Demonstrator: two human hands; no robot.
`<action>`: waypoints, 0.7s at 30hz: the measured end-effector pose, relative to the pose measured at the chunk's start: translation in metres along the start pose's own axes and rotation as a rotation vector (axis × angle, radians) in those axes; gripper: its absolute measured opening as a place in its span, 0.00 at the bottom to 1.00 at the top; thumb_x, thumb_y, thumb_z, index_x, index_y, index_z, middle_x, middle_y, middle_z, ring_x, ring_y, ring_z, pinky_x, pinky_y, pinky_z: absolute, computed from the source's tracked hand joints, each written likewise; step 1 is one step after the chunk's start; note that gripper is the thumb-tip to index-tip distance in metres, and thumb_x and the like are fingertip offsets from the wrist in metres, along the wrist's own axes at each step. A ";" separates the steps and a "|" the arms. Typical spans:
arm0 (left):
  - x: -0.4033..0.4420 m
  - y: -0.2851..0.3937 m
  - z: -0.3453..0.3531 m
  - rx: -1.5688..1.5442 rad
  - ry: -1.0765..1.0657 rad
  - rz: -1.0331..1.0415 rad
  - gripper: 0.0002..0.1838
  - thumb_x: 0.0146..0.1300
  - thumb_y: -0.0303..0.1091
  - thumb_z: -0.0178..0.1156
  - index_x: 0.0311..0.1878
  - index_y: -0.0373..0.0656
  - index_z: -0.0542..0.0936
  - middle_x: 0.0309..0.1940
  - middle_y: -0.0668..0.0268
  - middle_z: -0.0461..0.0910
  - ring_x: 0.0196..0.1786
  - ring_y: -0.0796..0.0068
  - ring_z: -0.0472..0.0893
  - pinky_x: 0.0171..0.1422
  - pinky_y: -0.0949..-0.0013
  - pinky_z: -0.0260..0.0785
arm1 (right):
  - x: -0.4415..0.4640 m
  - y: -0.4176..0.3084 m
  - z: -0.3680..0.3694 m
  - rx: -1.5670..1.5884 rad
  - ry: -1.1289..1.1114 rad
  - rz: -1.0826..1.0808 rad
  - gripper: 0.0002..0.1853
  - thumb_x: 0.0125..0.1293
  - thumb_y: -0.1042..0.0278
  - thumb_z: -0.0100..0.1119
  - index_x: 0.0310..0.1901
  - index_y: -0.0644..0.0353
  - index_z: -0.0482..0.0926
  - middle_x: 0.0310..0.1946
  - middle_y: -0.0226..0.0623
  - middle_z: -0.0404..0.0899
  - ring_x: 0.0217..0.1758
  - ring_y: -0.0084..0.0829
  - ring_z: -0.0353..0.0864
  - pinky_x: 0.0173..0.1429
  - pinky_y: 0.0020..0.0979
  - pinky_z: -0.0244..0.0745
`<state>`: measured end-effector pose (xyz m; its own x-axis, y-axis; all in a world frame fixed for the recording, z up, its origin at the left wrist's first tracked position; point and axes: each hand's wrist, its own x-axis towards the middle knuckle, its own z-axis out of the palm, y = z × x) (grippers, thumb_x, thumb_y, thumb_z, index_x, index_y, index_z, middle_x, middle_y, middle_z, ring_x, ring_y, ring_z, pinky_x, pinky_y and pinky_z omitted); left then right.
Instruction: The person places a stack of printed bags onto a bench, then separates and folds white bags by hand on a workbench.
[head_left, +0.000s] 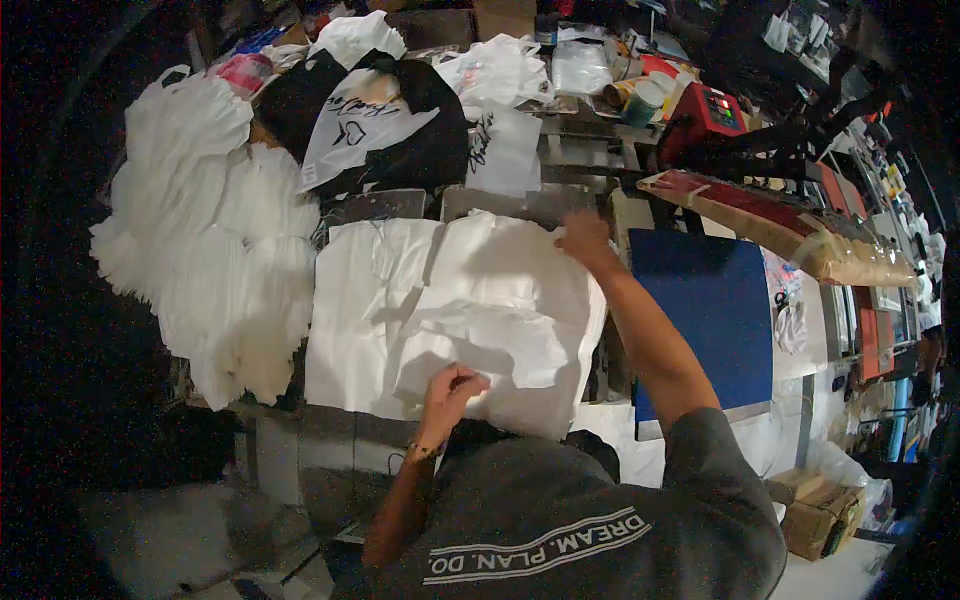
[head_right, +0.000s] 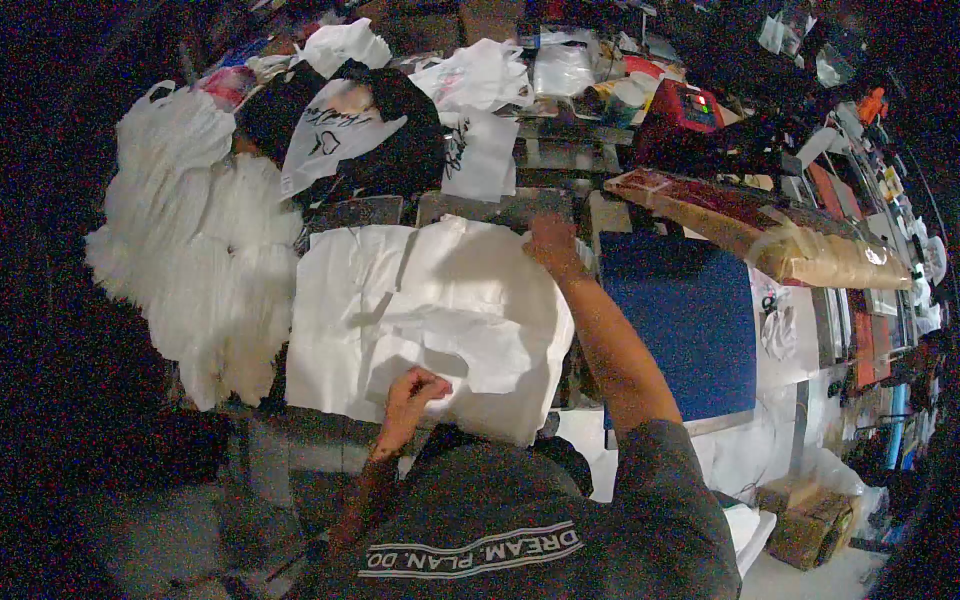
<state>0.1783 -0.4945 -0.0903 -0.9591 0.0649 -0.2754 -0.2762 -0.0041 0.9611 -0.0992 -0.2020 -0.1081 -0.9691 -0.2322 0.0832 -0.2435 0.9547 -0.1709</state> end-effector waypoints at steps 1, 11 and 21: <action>0.011 0.002 0.006 -0.001 0.002 0.003 0.05 0.69 0.27 0.64 0.39 0.35 0.80 0.36 0.66 0.85 0.42 0.78 0.82 0.50 0.71 0.75 | -0.007 0.006 0.004 0.046 0.204 0.040 0.20 0.56 0.52 0.73 0.45 0.56 0.85 0.45 0.49 0.84 0.50 0.53 0.83 0.54 0.50 0.79; 0.067 0.038 0.056 -0.172 0.196 0.259 0.18 0.70 0.39 0.67 0.47 0.37 0.71 0.38 0.60 0.80 0.32 0.72 0.80 0.40 0.69 0.76 | -0.040 -0.005 0.004 0.353 0.351 0.025 0.11 0.61 0.62 0.67 0.42 0.56 0.83 0.43 0.42 0.83 0.52 0.51 0.80 0.57 0.52 0.77; 0.109 0.080 0.103 0.417 0.180 0.479 0.44 0.61 0.48 0.76 0.65 0.37 0.56 0.48 0.50 0.76 0.37 0.63 0.83 0.40 0.64 0.78 | -0.064 -0.034 -0.018 0.497 0.448 -0.039 0.13 0.65 0.67 0.67 0.47 0.63 0.80 0.42 0.47 0.82 0.44 0.46 0.83 0.47 0.43 0.79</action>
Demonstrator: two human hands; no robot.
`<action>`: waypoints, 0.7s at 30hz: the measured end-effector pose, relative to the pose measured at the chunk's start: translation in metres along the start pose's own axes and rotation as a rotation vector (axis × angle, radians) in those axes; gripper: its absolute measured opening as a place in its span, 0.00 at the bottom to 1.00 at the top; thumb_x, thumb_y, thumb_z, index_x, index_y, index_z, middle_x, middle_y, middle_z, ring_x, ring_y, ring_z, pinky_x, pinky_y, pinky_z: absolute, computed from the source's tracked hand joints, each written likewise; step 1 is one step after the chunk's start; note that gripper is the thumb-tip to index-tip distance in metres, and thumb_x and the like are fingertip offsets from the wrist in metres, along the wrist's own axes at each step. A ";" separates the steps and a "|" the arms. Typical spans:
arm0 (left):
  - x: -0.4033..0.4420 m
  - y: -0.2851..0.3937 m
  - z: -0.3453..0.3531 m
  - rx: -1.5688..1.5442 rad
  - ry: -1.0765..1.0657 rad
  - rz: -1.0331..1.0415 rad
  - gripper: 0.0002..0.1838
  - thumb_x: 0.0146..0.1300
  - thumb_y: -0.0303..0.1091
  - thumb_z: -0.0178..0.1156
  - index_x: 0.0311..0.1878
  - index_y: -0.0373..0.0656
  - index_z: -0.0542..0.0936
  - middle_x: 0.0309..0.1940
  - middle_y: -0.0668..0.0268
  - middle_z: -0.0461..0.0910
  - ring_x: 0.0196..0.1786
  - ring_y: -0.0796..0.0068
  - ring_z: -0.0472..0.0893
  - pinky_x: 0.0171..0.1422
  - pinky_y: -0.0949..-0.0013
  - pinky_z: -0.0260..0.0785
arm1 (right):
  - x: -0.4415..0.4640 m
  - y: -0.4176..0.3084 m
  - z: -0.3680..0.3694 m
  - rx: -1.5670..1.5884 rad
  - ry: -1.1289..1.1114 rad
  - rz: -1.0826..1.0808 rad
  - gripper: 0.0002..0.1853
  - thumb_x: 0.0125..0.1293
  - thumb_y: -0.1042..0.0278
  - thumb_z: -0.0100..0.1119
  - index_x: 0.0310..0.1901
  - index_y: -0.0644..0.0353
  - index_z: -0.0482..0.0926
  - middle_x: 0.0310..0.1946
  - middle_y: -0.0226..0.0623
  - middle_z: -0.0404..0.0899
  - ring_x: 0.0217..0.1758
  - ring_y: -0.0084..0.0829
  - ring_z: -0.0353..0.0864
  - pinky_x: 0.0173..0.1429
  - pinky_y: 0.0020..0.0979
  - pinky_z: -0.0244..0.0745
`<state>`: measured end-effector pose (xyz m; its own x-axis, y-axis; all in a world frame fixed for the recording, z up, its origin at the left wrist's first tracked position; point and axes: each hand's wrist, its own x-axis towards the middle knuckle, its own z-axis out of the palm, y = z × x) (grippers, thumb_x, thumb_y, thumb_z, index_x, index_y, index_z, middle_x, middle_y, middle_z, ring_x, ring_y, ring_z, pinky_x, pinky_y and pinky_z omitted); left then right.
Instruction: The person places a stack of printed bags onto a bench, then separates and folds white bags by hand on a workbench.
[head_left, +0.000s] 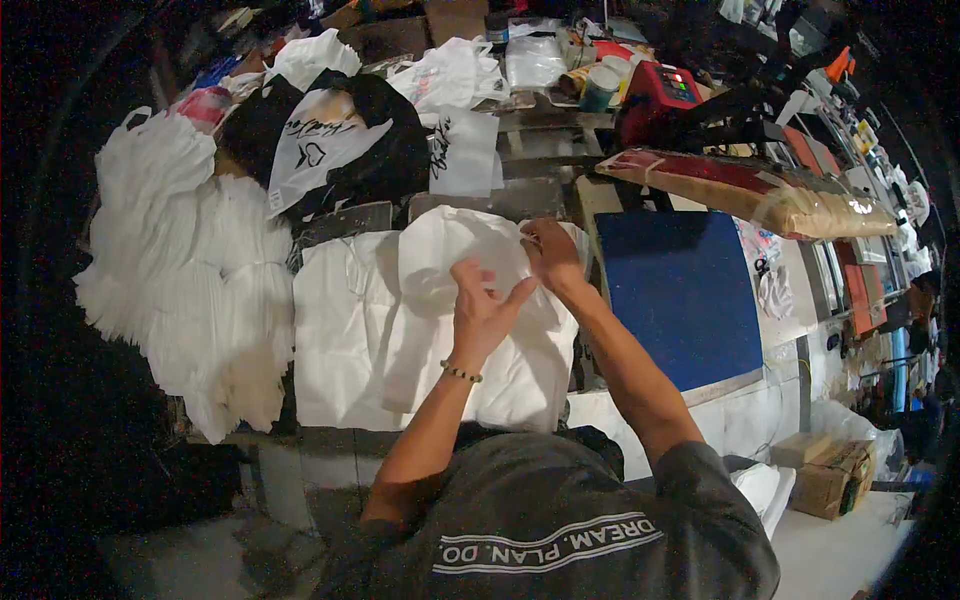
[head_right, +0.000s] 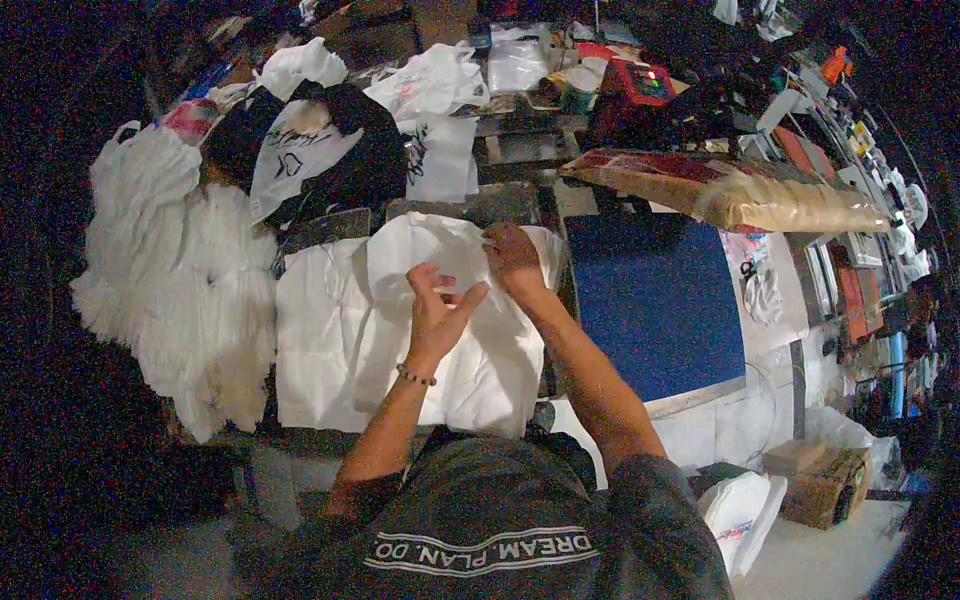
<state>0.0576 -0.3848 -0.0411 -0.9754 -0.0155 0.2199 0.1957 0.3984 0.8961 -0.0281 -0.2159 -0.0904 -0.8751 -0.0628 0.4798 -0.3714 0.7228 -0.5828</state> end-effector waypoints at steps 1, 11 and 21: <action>0.004 0.006 0.003 0.016 -0.008 -0.028 0.42 0.61 0.45 0.76 0.64 0.37 0.58 0.45 0.51 0.77 0.35 0.63 0.83 0.40 0.65 0.78 | -0.002 -0.006 -0.004 0.113 -0.029 0.085 0.14 0.66 0.66 0.66 0.50 0.63 0.80 0.43 0.47 0.83 0.44 0.44 0.85 0.46 0.40 0.80; -0.021 -0.038 -0.028 -0.355 -0.006 -0.296 0.22 0.61 0.24 0.72 0.53 0.37 0.73 0.28 0.68 0.79 0.30 0.80 0.77 0.35 0.74 0.71 | -0.024 0.001 -0.025 0.538 -0.130 0.181 0.16 0.76 0.63 0.59 0.59 0.62 0.75 0.52 0.42 0.83 0.55 0.34 0.83 0.57 0.36 0.78; -0.073 -0.089 -0.052 -0.431 0.053 -0.381 0.15 0.59 0.27 0.75 0.40 0.38 0.75 0.30 0.69 0.78 0.32 0.79 0.77 0.38 0.74 0.74 | -0.031 -0.012 -0.037 0.632 -0.272 0.381 0.24 0.80 0.54 0.53 0.72 0.51 0.70 0.52 0.42 0.80 0.53 0.29 0.76 0.61 0.30 0.71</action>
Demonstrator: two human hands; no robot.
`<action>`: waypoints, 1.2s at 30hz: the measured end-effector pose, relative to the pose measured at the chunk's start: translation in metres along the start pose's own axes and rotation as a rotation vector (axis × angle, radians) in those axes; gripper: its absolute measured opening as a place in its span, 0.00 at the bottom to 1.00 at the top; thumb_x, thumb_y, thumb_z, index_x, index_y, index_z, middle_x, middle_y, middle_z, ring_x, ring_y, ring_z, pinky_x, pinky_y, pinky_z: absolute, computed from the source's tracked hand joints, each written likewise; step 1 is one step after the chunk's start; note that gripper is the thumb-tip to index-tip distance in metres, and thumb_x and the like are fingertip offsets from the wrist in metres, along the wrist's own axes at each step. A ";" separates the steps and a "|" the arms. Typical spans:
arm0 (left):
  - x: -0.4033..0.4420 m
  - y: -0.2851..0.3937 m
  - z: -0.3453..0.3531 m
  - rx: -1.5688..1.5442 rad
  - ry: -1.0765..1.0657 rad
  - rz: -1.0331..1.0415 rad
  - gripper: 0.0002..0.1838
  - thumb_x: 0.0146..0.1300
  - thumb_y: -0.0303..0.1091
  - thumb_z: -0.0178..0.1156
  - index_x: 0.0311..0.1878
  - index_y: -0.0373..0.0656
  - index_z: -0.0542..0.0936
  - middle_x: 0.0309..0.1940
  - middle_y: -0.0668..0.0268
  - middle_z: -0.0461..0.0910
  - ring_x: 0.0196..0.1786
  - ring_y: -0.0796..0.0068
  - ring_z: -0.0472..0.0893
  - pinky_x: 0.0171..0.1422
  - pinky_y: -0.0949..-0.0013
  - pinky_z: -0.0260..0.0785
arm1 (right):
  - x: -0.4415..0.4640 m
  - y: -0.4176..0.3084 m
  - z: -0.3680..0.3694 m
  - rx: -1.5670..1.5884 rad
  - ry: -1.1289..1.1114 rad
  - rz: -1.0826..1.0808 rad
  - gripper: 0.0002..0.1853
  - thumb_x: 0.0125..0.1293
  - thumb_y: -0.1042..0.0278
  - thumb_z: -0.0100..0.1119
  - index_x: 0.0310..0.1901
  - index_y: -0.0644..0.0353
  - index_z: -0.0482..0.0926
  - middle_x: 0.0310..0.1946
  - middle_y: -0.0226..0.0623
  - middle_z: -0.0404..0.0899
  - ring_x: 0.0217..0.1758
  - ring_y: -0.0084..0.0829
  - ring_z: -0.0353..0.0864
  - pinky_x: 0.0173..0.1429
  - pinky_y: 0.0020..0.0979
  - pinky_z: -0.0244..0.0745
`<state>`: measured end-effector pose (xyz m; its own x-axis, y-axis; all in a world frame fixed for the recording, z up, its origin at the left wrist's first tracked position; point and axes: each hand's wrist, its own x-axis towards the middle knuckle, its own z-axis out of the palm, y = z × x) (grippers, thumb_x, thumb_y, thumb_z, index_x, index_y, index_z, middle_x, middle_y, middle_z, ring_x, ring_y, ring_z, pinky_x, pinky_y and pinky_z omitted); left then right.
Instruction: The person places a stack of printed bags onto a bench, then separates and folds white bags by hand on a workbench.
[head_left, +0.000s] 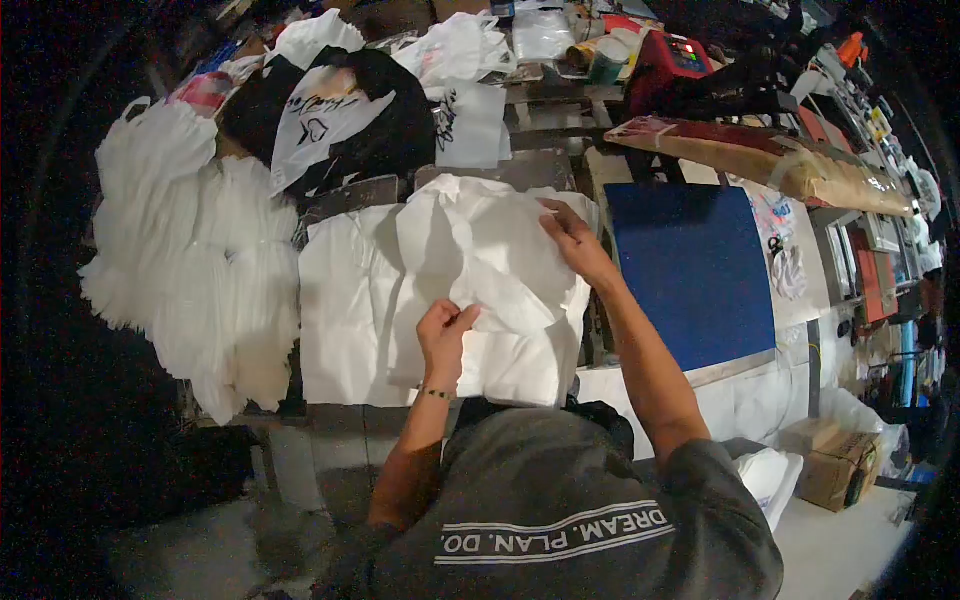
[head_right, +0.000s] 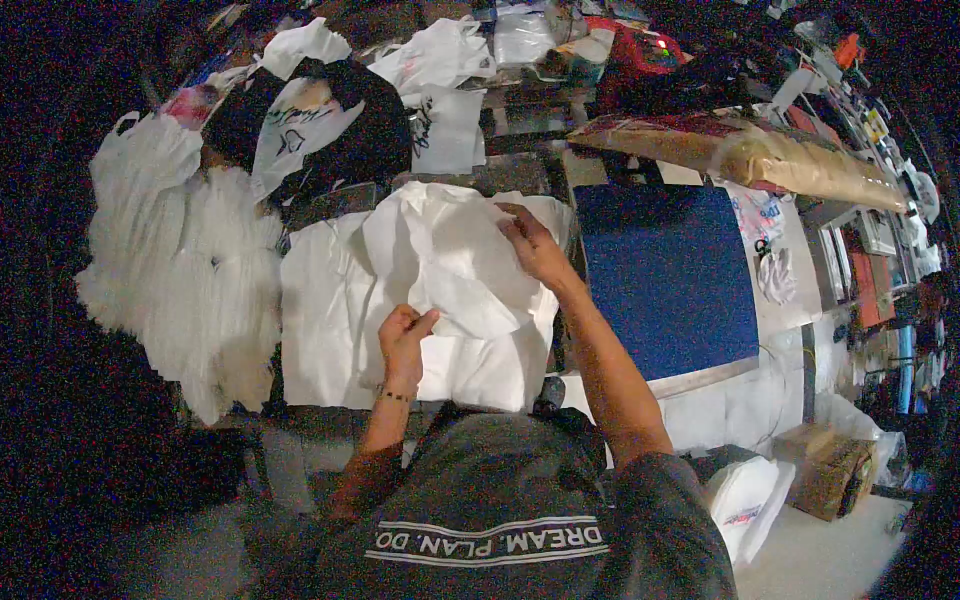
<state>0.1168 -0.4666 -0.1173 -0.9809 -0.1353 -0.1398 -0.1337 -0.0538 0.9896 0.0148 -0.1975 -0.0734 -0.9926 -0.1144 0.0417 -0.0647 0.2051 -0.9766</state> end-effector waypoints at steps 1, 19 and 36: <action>-0.007 -0.012 -0.006 -0.001 0.006 0.001 0.15 0.59 0.27 0.75 0.40 0.38 0.75 0.30 0.69 0.78 0.32 0.79 0.77 0.38 0.74 0.74 | -0.001 -0.001 -0.002 0.000 -0.006 -0.002 0.24 0.80 0.54 0.53 0.72 0.51 0.70 0.52 0.42 0.80 0.53 0.29 0.76 0.61 0.30 0.71; 0.007 0.081 0.079 0.154 -0.111 0.232 0.09 0.66 0.31 0.68 0.40 0.35 0.80 0.30 0.64 0.82 0.34 0.78 0.80 0.39 0.70 0.75 | -0.062 -0.044 0.015 0.101 -0.219 -0.142 0.26 0.80 0.62 0.50 0.76 0.57 0.62 0.65 0.50 0.74 0.54 0.34 0.79 0.60 0.35 0.73; -0.034 0.036 0.015 0.249 0.192 0.097 0.21 0.59 0.28 0.77 0.24 0.41 0.70 0.20 0.73 0.72 0.24 0.84 0.70 0.28 0.74 0.67 | -0.037 0.011 0.013 -0.161 0.193 -0.308 0.18 0.66 0.73 0.61 0.58 0.64 0.78 0.59 0.51 0.81 0.65 0.51 0.79 0.70 0.40 0.71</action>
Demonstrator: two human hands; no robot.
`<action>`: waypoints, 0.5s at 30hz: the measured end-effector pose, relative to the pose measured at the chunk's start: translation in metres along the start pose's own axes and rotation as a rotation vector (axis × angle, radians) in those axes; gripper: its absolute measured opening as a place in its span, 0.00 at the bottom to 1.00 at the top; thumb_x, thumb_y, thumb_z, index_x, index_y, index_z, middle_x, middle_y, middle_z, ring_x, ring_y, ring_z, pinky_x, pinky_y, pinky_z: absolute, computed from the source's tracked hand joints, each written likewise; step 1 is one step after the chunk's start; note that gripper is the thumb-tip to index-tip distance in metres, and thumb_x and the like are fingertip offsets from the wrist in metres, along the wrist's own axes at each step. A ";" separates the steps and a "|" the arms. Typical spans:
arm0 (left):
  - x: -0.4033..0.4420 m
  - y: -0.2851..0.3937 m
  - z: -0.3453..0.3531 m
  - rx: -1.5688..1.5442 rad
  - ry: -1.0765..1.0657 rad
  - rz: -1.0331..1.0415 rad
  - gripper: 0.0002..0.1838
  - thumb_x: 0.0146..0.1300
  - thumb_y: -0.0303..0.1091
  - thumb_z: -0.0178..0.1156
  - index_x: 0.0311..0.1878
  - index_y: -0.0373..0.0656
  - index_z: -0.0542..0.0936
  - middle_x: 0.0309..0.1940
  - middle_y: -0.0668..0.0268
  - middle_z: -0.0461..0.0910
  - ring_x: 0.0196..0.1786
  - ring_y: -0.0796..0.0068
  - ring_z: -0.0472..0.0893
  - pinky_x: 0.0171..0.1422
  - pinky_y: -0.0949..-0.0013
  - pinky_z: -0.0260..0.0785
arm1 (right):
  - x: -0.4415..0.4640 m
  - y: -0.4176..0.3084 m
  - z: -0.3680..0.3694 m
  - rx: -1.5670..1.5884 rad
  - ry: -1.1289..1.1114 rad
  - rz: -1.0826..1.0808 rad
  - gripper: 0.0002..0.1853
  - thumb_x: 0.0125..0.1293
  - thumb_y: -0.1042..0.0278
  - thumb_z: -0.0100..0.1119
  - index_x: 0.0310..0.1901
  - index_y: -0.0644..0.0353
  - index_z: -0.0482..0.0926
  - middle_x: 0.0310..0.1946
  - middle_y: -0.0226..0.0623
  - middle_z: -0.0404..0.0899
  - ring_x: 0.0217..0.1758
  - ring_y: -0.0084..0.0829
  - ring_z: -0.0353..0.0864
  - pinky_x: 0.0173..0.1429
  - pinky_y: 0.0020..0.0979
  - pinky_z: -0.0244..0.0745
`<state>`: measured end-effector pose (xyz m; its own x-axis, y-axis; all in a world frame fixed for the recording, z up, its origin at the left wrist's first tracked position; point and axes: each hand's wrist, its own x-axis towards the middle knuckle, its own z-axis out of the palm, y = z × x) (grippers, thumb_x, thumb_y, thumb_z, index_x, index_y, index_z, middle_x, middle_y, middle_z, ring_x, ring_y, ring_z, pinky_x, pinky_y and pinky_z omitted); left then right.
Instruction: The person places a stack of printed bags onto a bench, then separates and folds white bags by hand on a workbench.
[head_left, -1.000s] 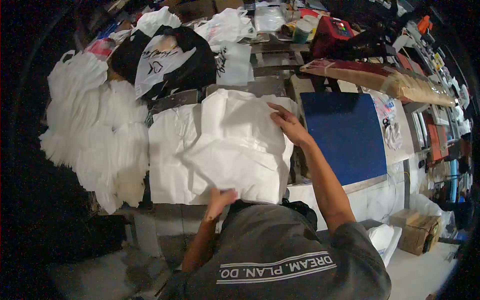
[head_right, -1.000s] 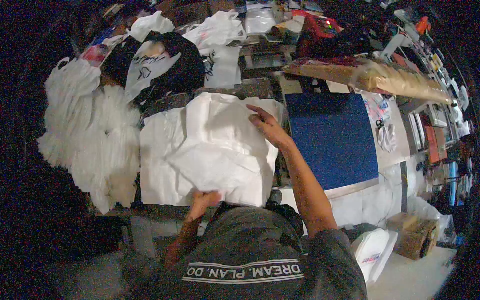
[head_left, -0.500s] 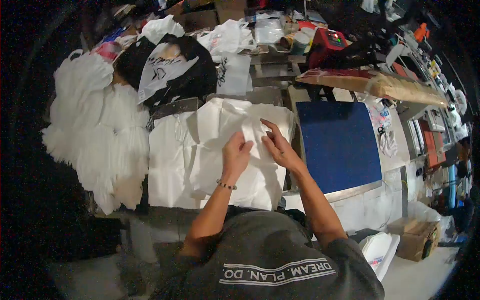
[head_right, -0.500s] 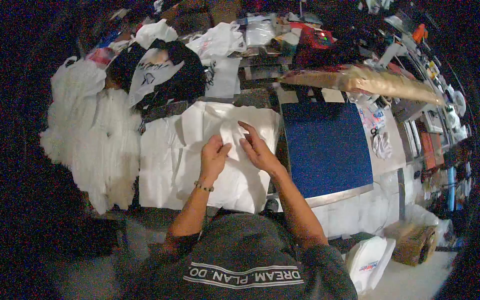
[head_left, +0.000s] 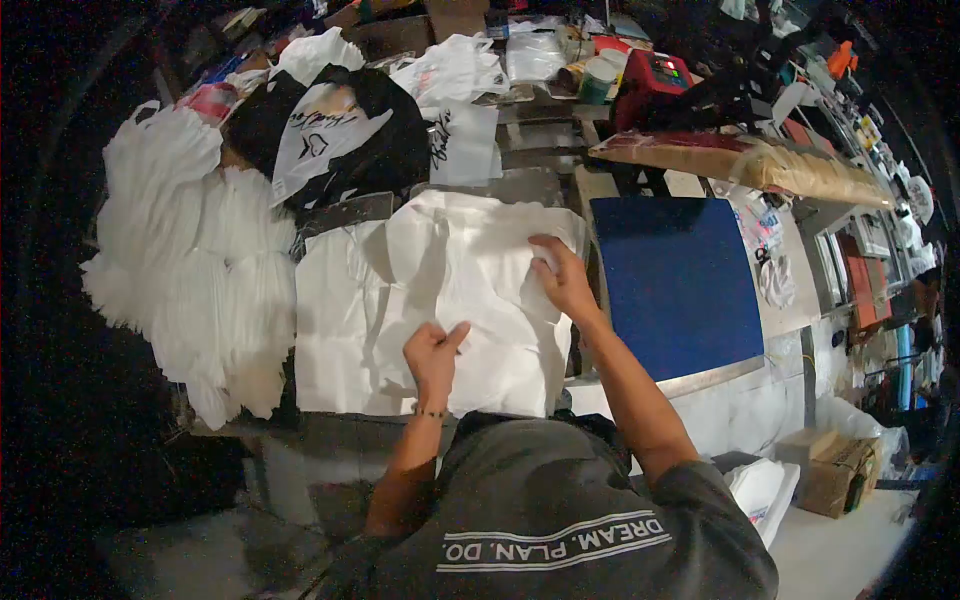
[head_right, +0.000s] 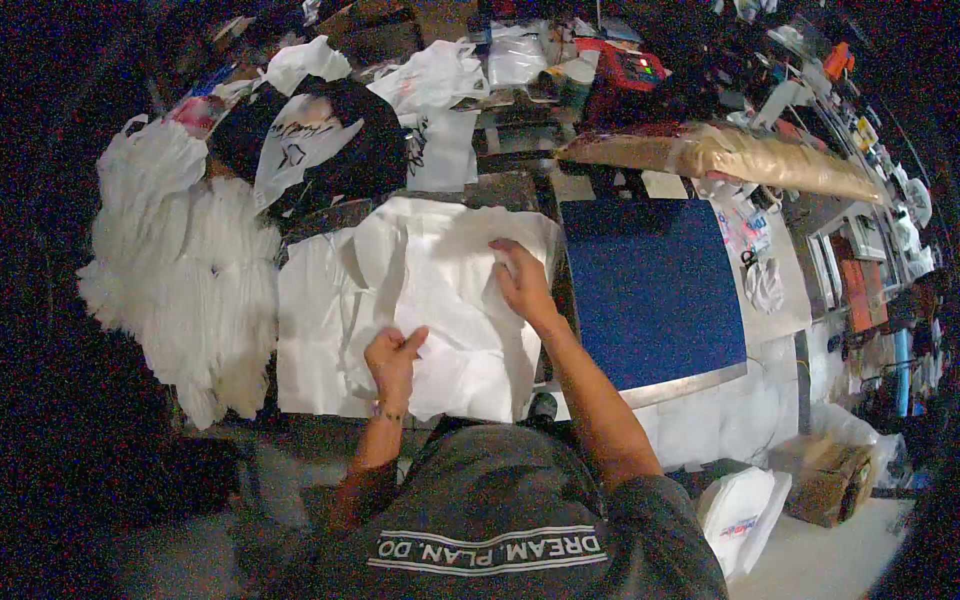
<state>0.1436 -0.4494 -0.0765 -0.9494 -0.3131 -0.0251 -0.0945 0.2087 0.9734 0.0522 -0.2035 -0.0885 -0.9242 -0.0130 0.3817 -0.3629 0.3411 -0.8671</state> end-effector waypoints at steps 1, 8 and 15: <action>-0.009 -0.010 -0.004 0.000 0.009 -0.003 0.21 0.59 0.28 0.77 0.24 0.41 0.70 0.20 0.73 0.72 0.24 0.84 0.70 0.28 0.74 0.67 | 0.002 -0.001 0.000 0.003 -0.008 -0.002 0.18 0.66 0.73 0.61 0.58 0.64 0.78 0.59 0.51 0.81 0.65 0.51 0.79 0.70 0.40 0.71; -0.027 -0.017 -0.016 -0.181 -0.023 0.002 0.20 0.65 0.25 0.70 0.24 0.42 0.68 0.21 0.73 0.72 0.25 0.86 0.70 0.33 0.74 0.74 | 0.003 0.010 0.007 -0.079 0.008 -0.028 0.18 0.66 0.75 0.58 0.58 0.65 0.79 0.55 0.50 0.83 0.62 0.49 0.81 0.67 0.38 0.73; -0.042 -0.029 -0.034 -0.088 -0.053 -0.115 0.16 0.60 0.26 0.74 0.42 0.35 0.74 0.32 0.65 0.82 0.28 0.80 0.79 0.37 0.73 0.78 | 0.015 0.062 -0.004 -0.166 0.123 0.103 0.21 0.66 0.71 0.60 0.60 0.62 0.79 0.54 0.38 0.83 0.47 0.26 0.82 0.46 0.28 0.77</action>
<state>0.1966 -0.4737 -0.0958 -0.9486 -0.2800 -0.1476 -0.1796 0.0920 0.9794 0.0166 -0.1788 -0.1357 -0.9301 0.1412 0.3391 -0.2338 0.4845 -0.8429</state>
